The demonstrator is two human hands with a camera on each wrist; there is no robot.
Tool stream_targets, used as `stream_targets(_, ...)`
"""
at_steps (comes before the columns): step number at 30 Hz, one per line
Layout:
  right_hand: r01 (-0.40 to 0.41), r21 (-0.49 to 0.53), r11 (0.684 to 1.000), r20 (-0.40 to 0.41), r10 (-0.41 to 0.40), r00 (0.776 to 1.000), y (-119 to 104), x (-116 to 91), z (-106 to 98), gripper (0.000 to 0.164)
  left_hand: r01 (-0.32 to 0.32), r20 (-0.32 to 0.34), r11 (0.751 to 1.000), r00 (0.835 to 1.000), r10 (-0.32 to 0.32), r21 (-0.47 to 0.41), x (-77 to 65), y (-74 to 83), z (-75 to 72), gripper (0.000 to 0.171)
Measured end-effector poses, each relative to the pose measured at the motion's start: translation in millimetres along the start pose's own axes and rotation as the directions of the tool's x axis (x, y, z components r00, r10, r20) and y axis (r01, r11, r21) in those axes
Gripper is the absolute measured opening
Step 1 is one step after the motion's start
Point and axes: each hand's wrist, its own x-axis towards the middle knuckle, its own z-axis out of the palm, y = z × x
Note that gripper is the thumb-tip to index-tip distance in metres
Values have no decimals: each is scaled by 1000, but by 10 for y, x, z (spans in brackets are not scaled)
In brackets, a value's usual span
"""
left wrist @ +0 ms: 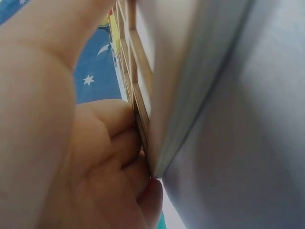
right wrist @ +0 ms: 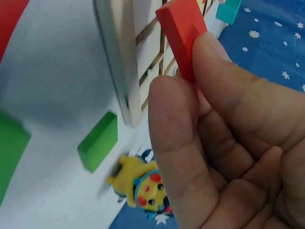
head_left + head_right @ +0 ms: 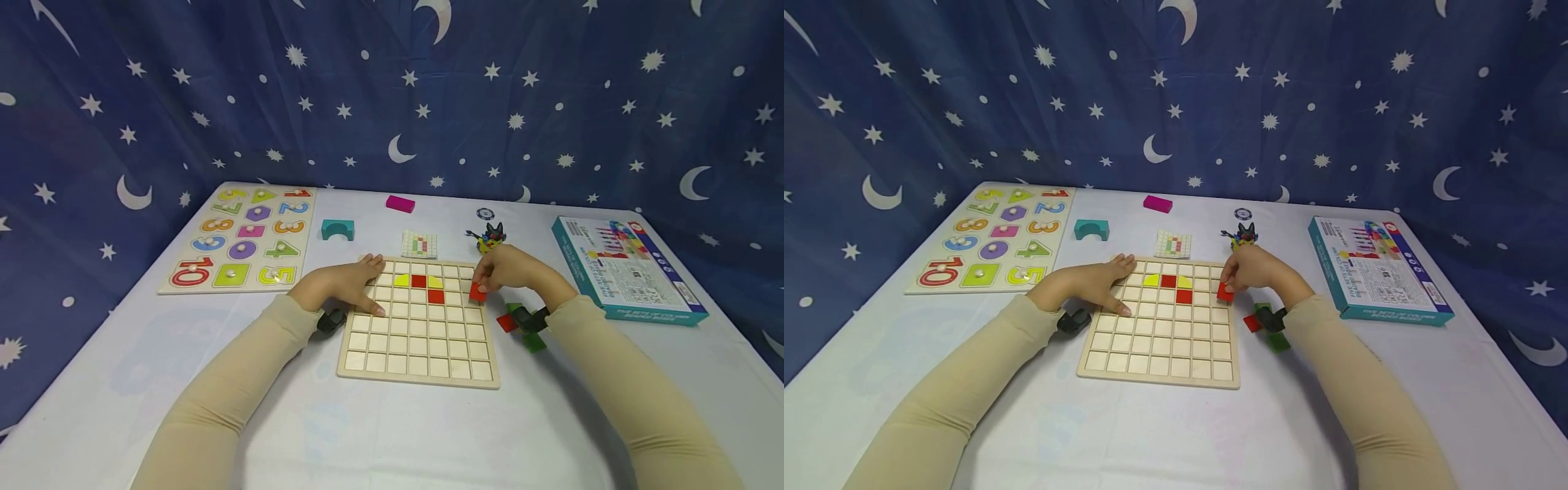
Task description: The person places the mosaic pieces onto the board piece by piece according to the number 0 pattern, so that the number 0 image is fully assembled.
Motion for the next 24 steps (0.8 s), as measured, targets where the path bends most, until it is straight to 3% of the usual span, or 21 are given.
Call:
stream_targets(4,17,14,1000,13,-18,1000,-54,41,50,14,8,2,1000,1000,-8,10,3,2,-1,108)
stream_targets(11,27,131,991,73,-36,997,-122,119,157,13,8,1,1000,1000,-8,8,0,3,-1,108)
stream_targets(24,71,121,990,138,-88,986,-393,244,352,8,19,2,1000,1000,-19,8,11,11,2,108)
